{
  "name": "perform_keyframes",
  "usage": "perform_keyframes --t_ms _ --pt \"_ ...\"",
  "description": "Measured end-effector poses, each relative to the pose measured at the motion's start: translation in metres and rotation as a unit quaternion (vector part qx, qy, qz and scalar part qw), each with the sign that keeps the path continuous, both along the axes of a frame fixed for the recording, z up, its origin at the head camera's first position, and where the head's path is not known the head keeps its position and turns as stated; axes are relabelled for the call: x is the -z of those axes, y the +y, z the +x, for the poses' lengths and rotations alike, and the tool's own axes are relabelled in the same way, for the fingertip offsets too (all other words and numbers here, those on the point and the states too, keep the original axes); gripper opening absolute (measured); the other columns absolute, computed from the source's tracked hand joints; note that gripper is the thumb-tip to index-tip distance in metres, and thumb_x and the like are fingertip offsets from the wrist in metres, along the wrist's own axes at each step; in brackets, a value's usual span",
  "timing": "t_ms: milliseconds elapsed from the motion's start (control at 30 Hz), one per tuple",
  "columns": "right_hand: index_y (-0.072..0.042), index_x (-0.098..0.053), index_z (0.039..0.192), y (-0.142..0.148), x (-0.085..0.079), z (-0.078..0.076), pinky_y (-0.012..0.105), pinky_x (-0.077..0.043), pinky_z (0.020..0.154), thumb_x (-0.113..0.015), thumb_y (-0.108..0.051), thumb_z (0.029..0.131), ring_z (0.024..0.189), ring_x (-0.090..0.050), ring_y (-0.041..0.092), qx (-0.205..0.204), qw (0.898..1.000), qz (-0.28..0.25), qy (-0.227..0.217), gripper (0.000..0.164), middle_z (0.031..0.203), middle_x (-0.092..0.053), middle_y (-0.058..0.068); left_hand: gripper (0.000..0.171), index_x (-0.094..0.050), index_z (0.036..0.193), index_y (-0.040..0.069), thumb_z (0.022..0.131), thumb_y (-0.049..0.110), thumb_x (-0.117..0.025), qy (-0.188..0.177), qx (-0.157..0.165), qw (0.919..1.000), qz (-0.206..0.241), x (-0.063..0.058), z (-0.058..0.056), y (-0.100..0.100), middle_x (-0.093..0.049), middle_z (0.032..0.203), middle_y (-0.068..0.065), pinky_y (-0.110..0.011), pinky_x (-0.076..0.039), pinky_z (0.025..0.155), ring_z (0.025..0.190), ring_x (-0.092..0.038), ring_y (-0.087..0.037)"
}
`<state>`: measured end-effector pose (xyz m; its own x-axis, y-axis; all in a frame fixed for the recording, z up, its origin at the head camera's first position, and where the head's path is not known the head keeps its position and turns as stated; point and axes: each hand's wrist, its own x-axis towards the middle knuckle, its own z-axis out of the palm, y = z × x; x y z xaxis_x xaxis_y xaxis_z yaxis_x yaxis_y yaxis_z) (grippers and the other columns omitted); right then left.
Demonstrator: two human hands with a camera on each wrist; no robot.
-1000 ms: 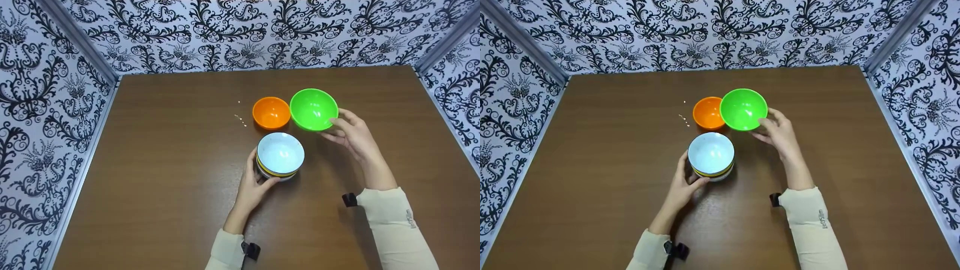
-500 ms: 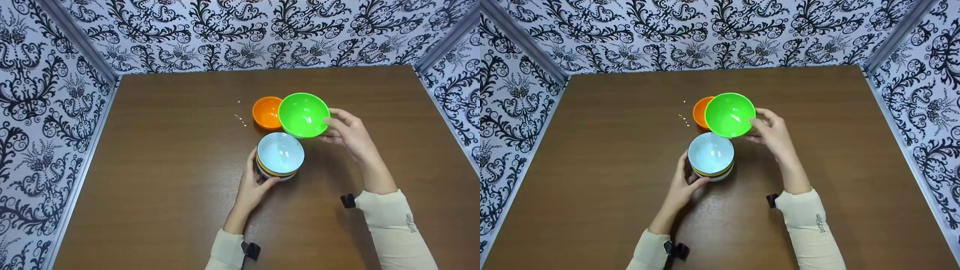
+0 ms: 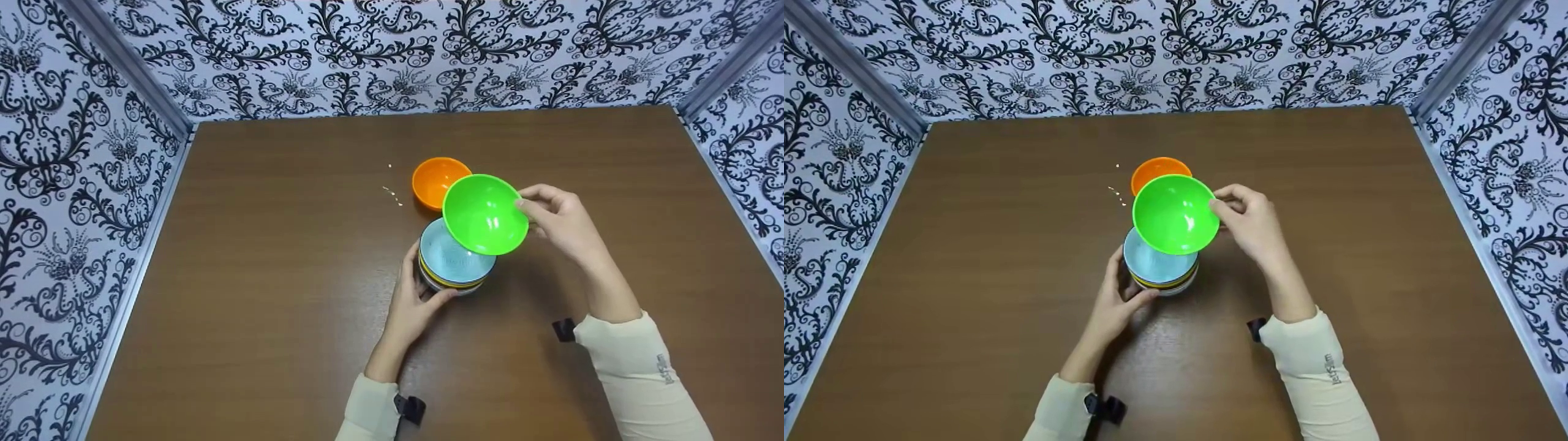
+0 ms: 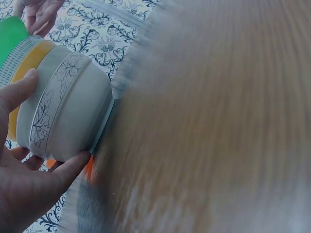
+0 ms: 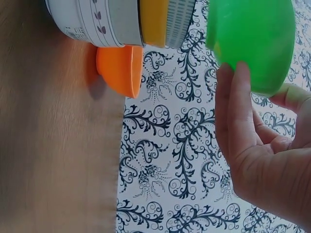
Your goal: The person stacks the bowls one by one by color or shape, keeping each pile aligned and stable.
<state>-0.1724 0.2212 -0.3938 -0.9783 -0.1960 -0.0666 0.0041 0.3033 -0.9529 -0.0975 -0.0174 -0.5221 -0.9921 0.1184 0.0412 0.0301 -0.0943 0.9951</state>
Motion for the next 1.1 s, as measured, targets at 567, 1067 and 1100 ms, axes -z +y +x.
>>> perform_keyframes --t_ms 567,1067,1100 --pt "-0.005 -0.075 0.114 -0.014 0.01 0.001 0.018 -0.054 0.066 -0.068 -0.027 0.095 0.074 -0.063 0.006 0.012 0.99 0.136 0.041 0.03 0.099 -0.075 0.004 0.1 -0.017 0.158 0.011 0.082 0.016 -0.082 0.008 0.001 1.0 -0.001 0.0 0.001 0.0 -0.025 0.161 -0.014 -0.042 -0.042 0.115 0.145 -0.039 -0.03" --pt "-0.006 -0.077 0.098 -0.026 0.023 -0.004 0.015 -0.054 0.066 -0.075 -0.02 0.089 0.074 -0.064 0.006 0.027 0.985 0.16 0.063 0.017 0.094 -0.075 0.01 0.098 -0.018 0.158 0.016 0.083 0.019 -0.081 0.004 0.005 1.0 -0.007 -0.001 0.001 -0.001 -0.025 0.161 -0.012 -0.043 -0.042 0.114 0.147 -0.038 -0.029" --pt "-0.006 -0.077 0.098 -0.027 0.023 -0.004 0.015 -0.053 0.065 -0.076 -0.02 0.089 0.073 -0.064 0.007 0.028 0.984 0.163 0.064 0.017 0.093 -0.075 0.01 0.098 -0.018 0.158 0.015 0.083 0.018 -0.081 0.004 0.004 1.0 -0.006 -0.001 0.001 0.0 -0.025 0.161 -0.013 -0.044 -0.042 0.114 0.146 -0.038 -0.03"
